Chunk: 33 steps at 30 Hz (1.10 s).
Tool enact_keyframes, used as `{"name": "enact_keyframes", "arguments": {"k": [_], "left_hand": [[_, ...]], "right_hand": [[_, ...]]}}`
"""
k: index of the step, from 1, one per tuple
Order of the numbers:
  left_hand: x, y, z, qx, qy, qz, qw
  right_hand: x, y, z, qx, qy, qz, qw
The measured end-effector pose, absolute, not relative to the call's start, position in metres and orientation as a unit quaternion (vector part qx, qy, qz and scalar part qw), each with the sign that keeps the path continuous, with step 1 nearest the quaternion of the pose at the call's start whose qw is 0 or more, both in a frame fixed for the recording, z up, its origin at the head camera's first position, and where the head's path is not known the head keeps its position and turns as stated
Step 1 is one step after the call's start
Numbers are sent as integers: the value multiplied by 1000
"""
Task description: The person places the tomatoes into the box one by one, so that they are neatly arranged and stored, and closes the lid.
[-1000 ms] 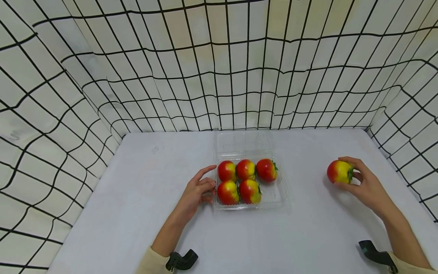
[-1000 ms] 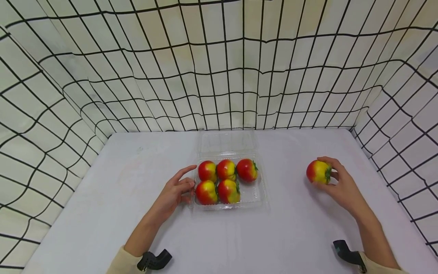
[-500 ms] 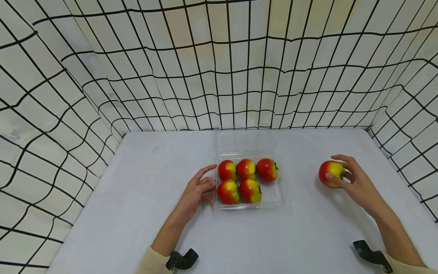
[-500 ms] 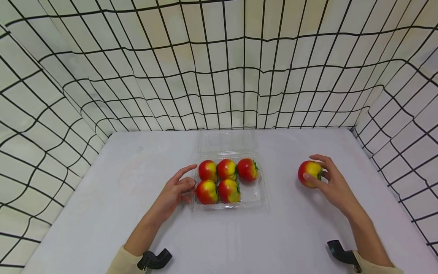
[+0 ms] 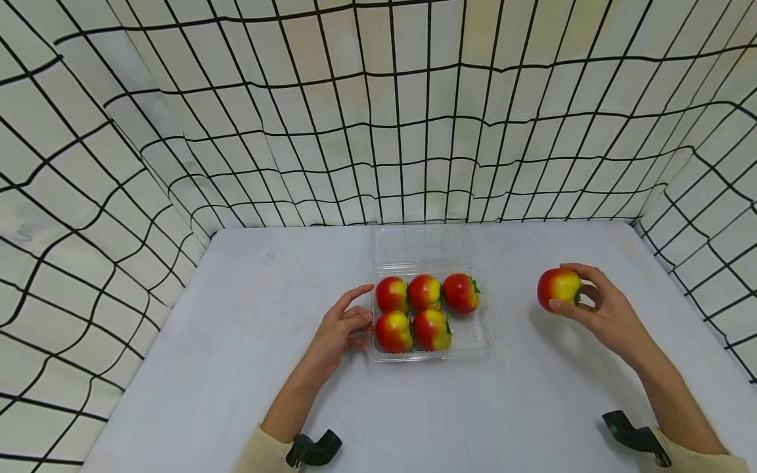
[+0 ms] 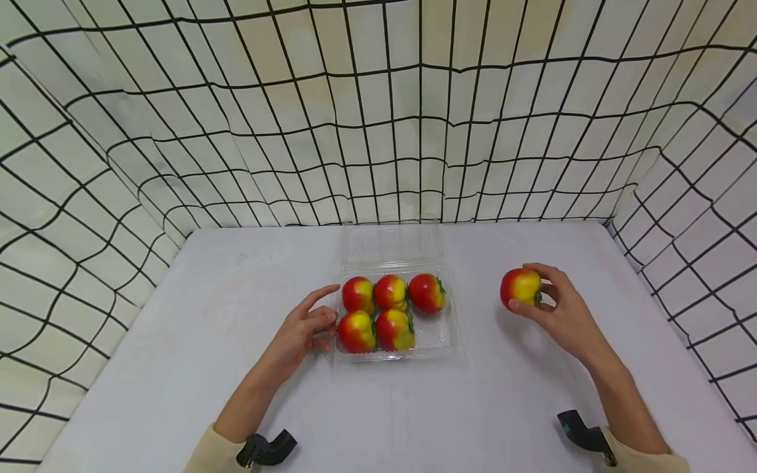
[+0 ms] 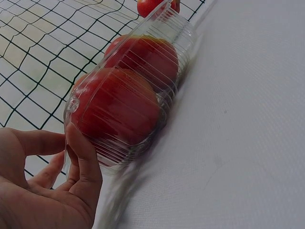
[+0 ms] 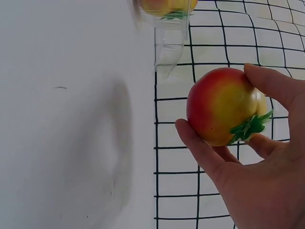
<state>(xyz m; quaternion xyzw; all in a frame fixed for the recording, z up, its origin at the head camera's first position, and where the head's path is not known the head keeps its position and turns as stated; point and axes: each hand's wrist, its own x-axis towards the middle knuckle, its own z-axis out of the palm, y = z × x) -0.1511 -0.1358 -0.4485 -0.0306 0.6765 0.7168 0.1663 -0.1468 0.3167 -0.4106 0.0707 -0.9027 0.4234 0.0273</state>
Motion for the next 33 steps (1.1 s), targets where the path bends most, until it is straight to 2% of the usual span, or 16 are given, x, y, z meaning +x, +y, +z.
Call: {"name": "enact_keyframes", "arguments": {"k": [9,18,25,33], "left_hand": [[-149,-139,-445,-30,673,721,163],[-149,-138,-446,-23,672,722,163],[-149,-137,-448,-24,669,724,165],[-149,-136,-447,-24,672,722,164]], "right_hand": [[-147,298,-407,103,-902,420,6],[-144,285,-405,130,-895,426,24],[-142,277,-405,134,-881,453,13],[-140,269,-404,149,-889,431,50]]}}
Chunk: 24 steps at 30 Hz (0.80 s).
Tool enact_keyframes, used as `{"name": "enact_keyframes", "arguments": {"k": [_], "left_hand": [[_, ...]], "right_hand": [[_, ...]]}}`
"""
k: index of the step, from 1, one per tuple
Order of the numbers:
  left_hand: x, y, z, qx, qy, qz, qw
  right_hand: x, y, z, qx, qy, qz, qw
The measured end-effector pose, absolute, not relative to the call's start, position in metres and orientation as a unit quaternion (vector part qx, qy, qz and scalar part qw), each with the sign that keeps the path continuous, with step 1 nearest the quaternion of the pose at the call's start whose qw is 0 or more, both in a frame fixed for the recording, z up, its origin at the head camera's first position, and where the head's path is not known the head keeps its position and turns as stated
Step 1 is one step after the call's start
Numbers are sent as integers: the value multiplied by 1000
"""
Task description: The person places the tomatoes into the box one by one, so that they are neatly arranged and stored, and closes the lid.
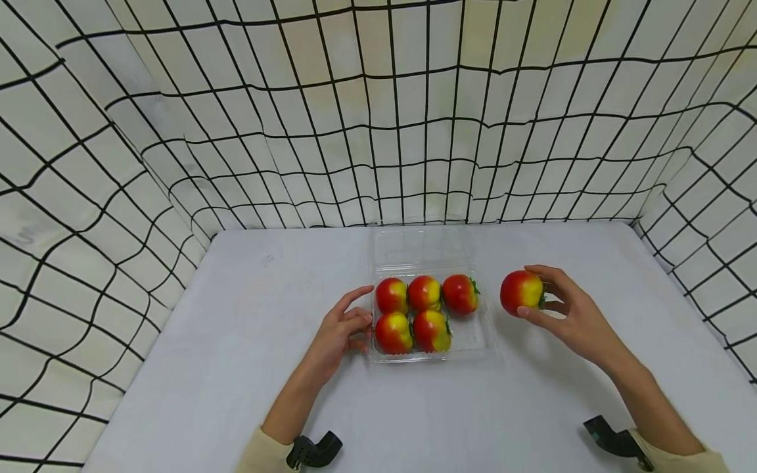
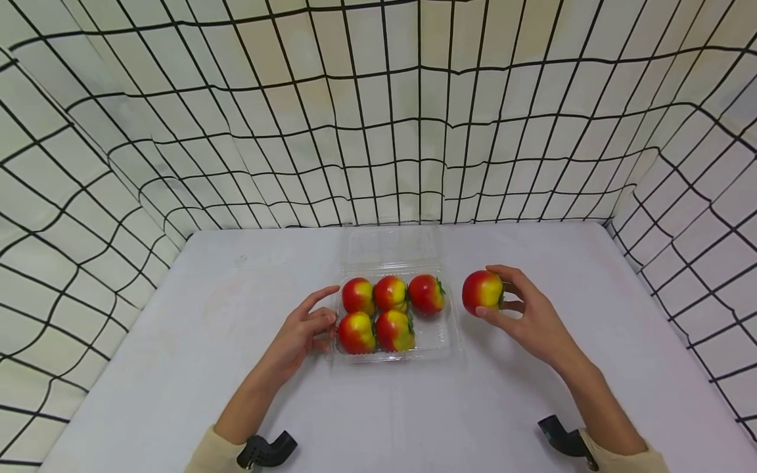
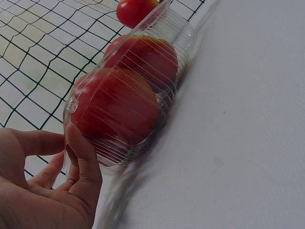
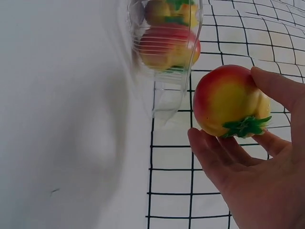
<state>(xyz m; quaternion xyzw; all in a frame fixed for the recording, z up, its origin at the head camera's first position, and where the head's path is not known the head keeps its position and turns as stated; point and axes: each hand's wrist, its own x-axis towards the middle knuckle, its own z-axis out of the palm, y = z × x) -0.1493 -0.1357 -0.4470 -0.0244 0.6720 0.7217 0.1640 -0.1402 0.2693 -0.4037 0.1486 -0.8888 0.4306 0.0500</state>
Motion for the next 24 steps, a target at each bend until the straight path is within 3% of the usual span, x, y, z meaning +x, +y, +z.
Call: {"name": "enact_keyframes", "arguments": {"k": [24], "left_hand": [[-149,-135,-447,-26,674,720,163]], "right_hand": [[-135,249,-395,163,-890,422,53]]}}
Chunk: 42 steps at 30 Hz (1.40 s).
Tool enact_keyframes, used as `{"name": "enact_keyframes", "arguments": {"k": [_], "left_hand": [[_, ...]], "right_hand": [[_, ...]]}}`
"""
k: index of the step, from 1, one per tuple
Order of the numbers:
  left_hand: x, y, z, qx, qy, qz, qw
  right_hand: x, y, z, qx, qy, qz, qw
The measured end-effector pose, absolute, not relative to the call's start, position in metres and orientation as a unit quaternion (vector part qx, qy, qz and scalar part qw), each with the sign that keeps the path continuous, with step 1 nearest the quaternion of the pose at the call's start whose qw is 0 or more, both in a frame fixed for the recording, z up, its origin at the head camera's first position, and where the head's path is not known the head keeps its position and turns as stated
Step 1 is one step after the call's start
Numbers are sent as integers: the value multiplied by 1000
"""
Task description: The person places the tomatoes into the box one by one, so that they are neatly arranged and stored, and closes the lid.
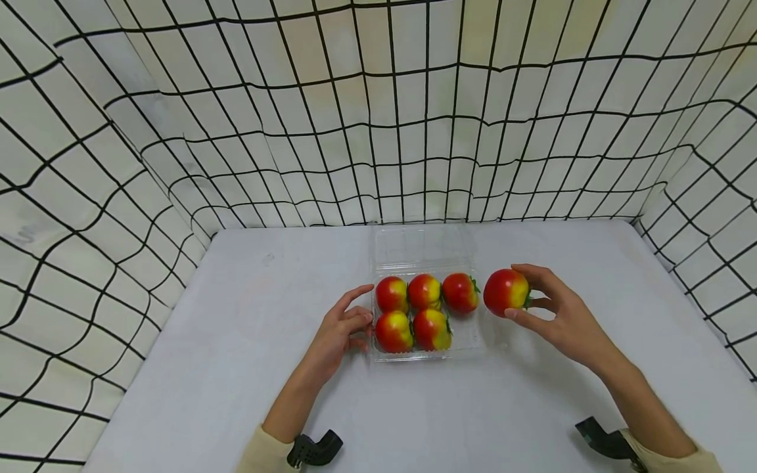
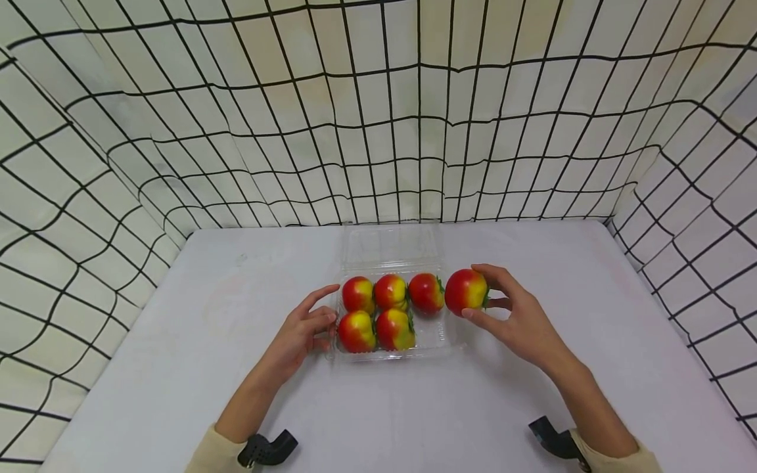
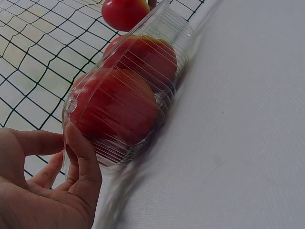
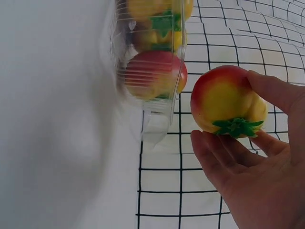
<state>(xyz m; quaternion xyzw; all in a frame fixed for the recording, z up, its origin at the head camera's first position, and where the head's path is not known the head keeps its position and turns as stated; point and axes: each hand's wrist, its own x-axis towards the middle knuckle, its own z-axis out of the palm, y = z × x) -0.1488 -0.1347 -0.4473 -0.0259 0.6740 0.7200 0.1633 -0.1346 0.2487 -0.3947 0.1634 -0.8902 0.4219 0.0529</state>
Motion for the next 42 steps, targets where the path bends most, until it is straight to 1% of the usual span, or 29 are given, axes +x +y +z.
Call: {"name": "enact_keyframes", "arguments": {"k": [12,30,37,42], "left_hand": [[-149,-135,-447,-27,670,723,165],[-148,-135,-447,-27,672,722,165],[-147,-133,-443,-32,675,719,163],[-147,-133,-442,-34,674,720,163]], "right_hand": [[-136,232,-400,174,-883,435,20],[-134,219,-412,216,-882,418,18],[-133,216,-420,228,-883,411,0],[-134,214,-422,238,-885,400,-1]]}}
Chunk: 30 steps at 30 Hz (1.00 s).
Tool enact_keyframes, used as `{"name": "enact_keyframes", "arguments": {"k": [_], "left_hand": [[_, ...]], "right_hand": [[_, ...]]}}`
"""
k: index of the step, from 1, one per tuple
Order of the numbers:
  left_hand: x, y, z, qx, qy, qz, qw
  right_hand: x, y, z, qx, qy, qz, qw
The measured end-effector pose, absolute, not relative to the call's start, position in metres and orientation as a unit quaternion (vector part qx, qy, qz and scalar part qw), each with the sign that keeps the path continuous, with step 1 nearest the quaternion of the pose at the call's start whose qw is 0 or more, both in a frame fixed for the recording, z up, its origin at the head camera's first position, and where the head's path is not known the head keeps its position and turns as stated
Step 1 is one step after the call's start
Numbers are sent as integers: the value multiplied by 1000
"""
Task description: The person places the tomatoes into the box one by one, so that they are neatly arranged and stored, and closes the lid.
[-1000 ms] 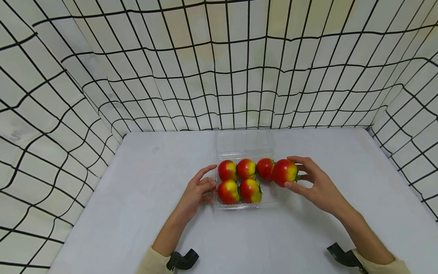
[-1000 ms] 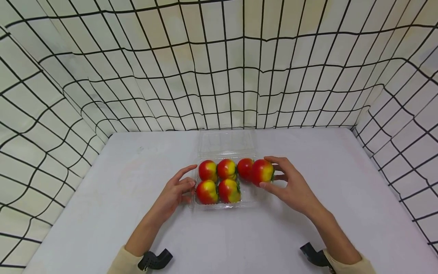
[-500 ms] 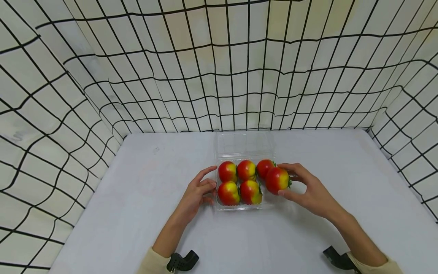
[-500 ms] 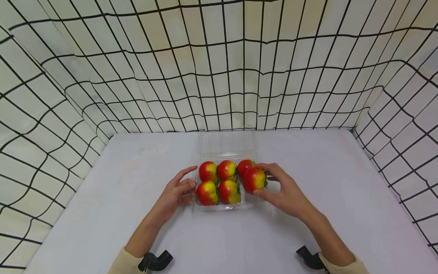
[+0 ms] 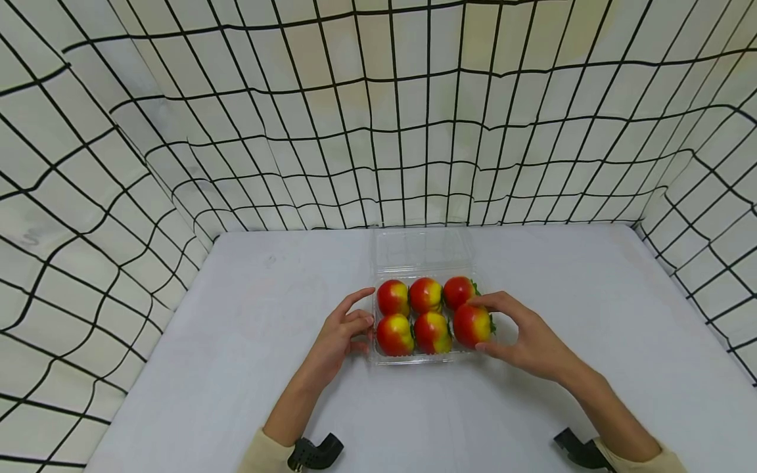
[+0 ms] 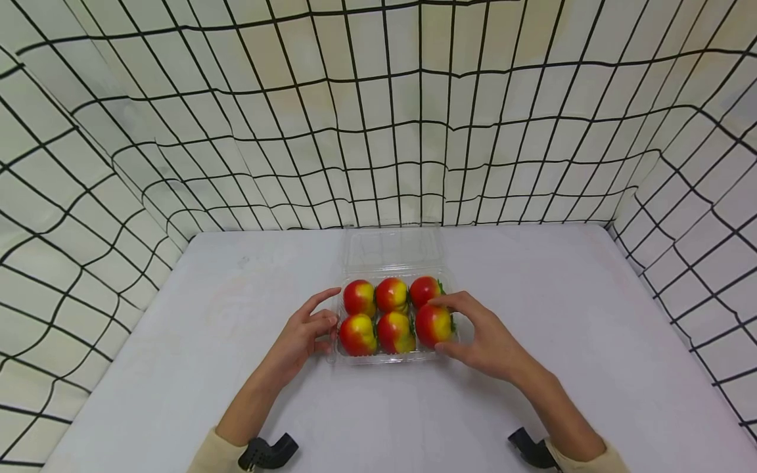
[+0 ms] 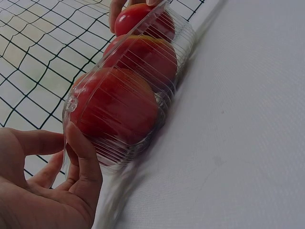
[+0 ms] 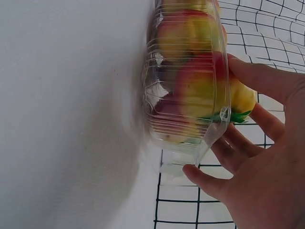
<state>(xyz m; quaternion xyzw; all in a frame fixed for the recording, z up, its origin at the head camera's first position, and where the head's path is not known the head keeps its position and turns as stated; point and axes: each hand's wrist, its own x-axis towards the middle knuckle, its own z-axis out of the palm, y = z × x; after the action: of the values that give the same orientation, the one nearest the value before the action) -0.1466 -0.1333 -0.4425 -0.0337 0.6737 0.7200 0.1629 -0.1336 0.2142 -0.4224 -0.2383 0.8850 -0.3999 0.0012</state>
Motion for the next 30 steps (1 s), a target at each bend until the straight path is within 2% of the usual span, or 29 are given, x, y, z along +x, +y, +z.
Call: {"name": "enact_keyframes", "arguments": {"k": [12,30], "left_hand": [[-147,-134,-444,-28,673,720,164],[-148,-135,-446,-21,672,721,169]], "right_hand": [[-134,214,-424,-266,882,-388,-15],[-137,213,-428,-246,890,-382,-24]]}}
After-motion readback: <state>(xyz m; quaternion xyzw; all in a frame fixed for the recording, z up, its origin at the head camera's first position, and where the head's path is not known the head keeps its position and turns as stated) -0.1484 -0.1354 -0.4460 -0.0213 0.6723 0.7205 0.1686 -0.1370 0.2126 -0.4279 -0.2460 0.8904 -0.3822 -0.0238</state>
